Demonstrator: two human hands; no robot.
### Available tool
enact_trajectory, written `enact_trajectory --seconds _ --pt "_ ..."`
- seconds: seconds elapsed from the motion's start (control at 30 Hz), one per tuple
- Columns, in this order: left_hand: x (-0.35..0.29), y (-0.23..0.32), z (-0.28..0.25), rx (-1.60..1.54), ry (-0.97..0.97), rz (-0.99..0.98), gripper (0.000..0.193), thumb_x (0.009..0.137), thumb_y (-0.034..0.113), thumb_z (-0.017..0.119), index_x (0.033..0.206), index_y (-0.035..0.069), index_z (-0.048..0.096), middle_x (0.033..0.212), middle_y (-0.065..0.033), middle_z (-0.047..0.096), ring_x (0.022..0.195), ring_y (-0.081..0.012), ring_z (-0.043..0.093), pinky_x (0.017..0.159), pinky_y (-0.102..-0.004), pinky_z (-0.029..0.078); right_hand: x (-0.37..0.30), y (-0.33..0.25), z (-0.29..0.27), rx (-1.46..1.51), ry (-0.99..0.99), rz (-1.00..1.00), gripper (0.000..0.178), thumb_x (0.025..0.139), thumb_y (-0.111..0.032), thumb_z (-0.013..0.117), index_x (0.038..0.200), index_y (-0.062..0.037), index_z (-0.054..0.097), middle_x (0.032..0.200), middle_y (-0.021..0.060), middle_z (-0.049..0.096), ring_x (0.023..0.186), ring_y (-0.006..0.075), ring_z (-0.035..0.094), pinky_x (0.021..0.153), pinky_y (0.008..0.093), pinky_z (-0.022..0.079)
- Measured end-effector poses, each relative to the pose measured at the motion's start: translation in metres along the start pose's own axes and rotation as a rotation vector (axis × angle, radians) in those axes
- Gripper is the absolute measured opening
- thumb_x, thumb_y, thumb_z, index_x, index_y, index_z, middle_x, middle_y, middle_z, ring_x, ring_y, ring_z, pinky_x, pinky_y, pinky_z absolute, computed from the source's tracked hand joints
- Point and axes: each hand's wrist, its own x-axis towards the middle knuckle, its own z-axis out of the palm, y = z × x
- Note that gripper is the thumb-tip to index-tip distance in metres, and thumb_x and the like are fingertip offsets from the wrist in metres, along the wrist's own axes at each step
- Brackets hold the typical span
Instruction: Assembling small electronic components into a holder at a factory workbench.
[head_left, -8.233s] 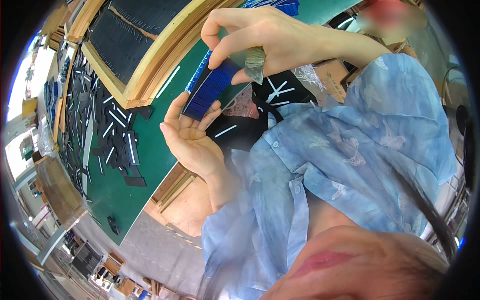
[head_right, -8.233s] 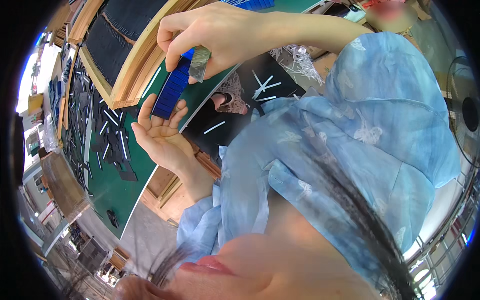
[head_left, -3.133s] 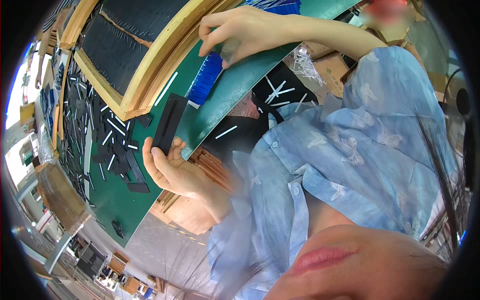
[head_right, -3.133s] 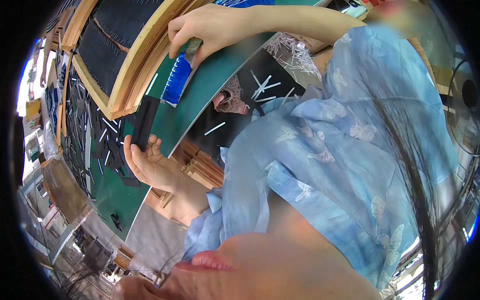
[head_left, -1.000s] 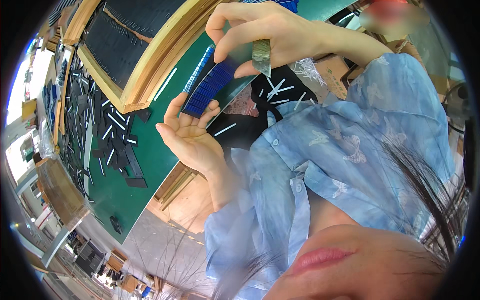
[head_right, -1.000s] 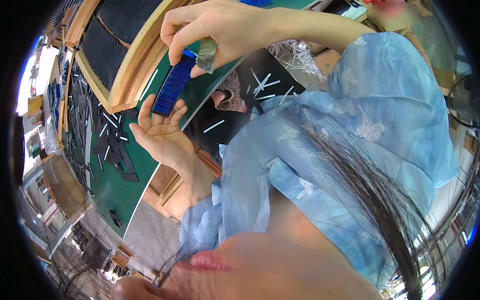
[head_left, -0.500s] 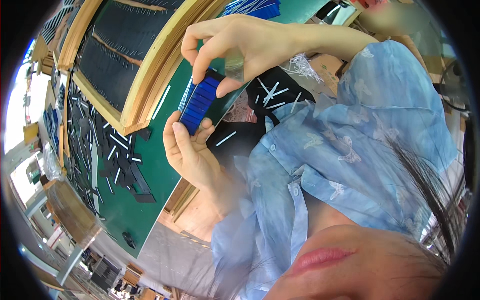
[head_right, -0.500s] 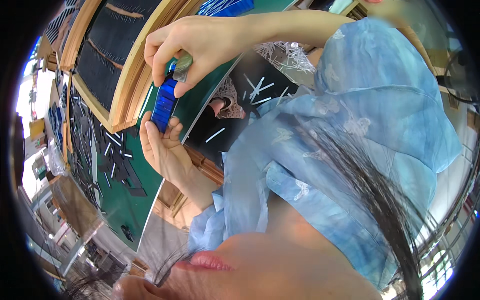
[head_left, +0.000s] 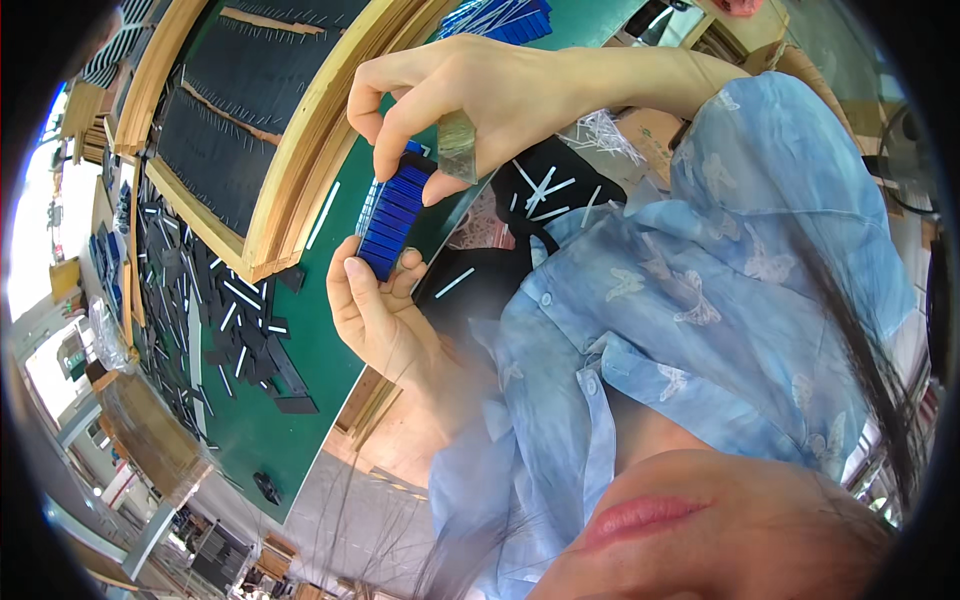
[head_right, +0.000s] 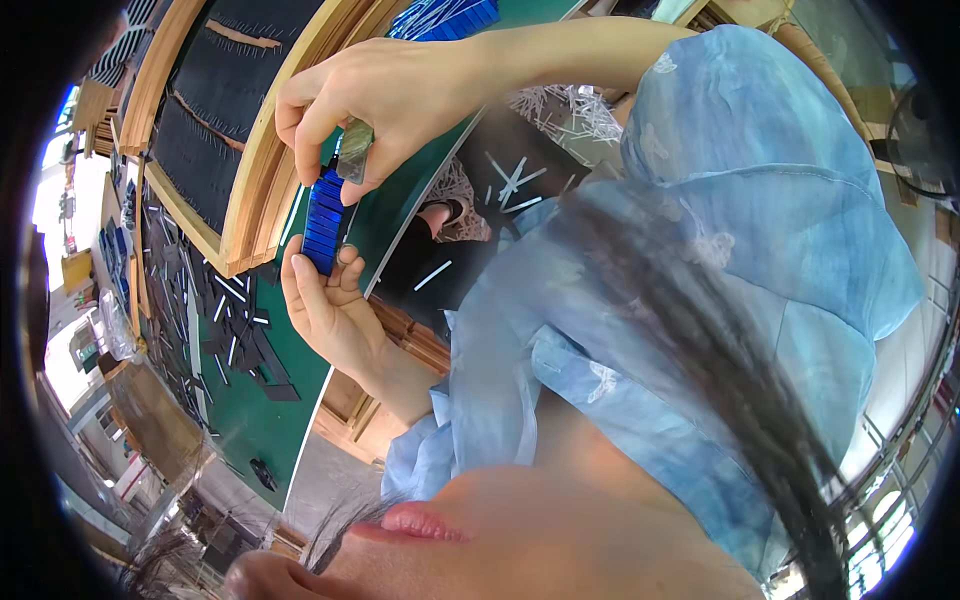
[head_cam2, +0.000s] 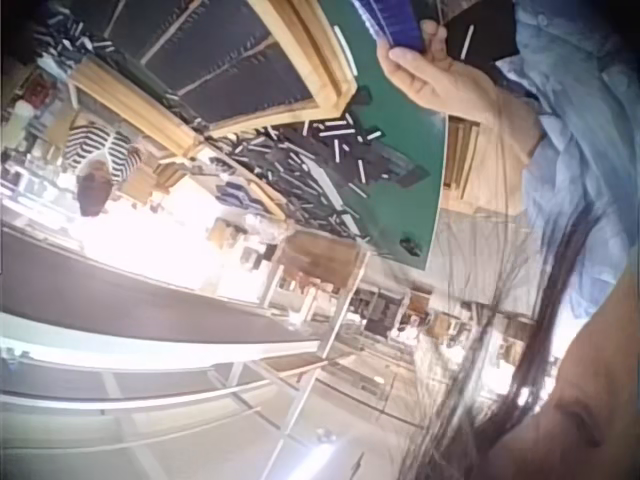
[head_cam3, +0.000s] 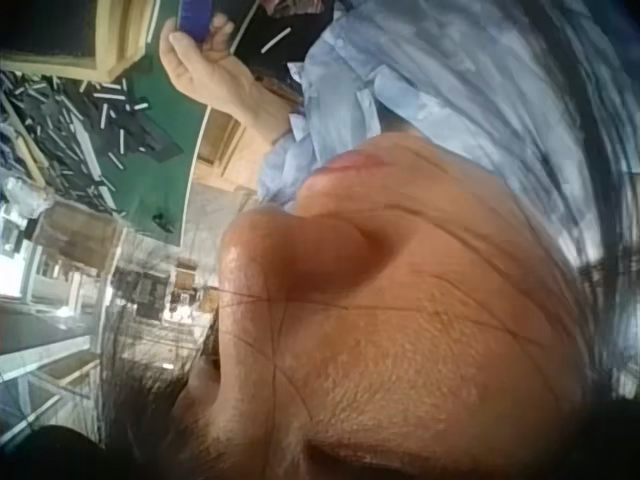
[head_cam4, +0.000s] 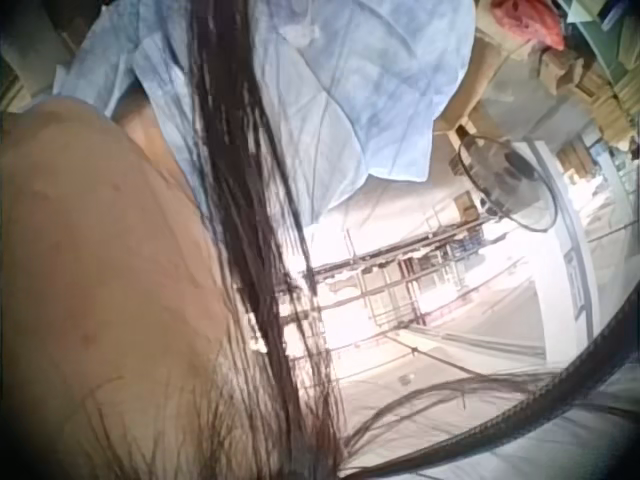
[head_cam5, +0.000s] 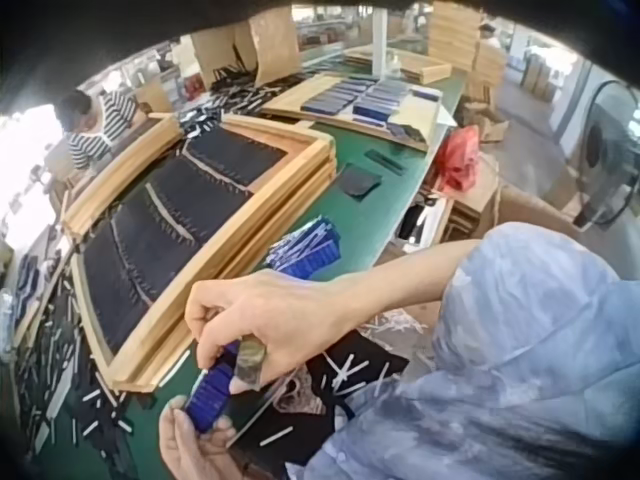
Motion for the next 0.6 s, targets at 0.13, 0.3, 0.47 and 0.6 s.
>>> enact_trajectory --seconds 0.13,0.3,0.47,0.6 --pt "0.001 0.001 0.0 -0.01 -0.003 0.005 0.03 0.096 0.016 0.052 0.114 -0.007 0.051 0.087 -0.0165 0.064 0.069 -0.0189 0.065 0.061 -0.0251 0.057 0.002 -0.001 -0.001 0.015 0.005 -0.019 0.028 0.067 -0.018 0.079 0.091 -0.0104 0.068 0.097 0.0035 0.057 0.091 0.0219 0.059 0.074 0.0341 0.047" --pt "0.004 0.001 0.001 -0.037 -0.03 -0.015 0.03 0.095 0.017 0.052 0.114 -0.007 0.051 0.088 -0.0166 0.064 0.07 -0.0184 0.065 0.061 -0.0249 0.057 0.0 0.0 -0.003 0.018 0.002 0.012 0.027 0.067 -0.018 0.079 0.091 -0.0105 0.068 0.098 0.0034 0.057 0.09 0.0225 0.059 0.073 0.0341 0.047" --pt "0.001 0.003 0.0 -0.011 -0.012 0.023 0.028 0.095 0.016 0.052 0.111 -0.007 0.052 0.089 -0.0171 0.064 0.068 -0.0196 0.066 0.061 -0.0243 0.057 0.0 -0.001 -0.001 0.008 0.002 0.06 0.029 0.068 -0.024 0.078 0.091 -0.01 0.068 0.099 0.0051 0.058 0.092 0.0223 0.06 0.075 0.0333 0.048" --pt "-0.007 0.005 0.011 0.071 0.038 0.089 0.028 0.095 0.016 0.052 0.11 -0.008 0.053 0.089 -0.0172 0.064 0.068 -0.0206 0.066 0.06 -0.0251 0.057 0.004 -0.002 0.005 0.052 0.078 0.253 0.036 0.07 -0.033 0.073 0.093 -0.0066 0.066 0.1 0.0102 0.061 0.095 0.0241 0.06 0.079 0.0345 0.048"
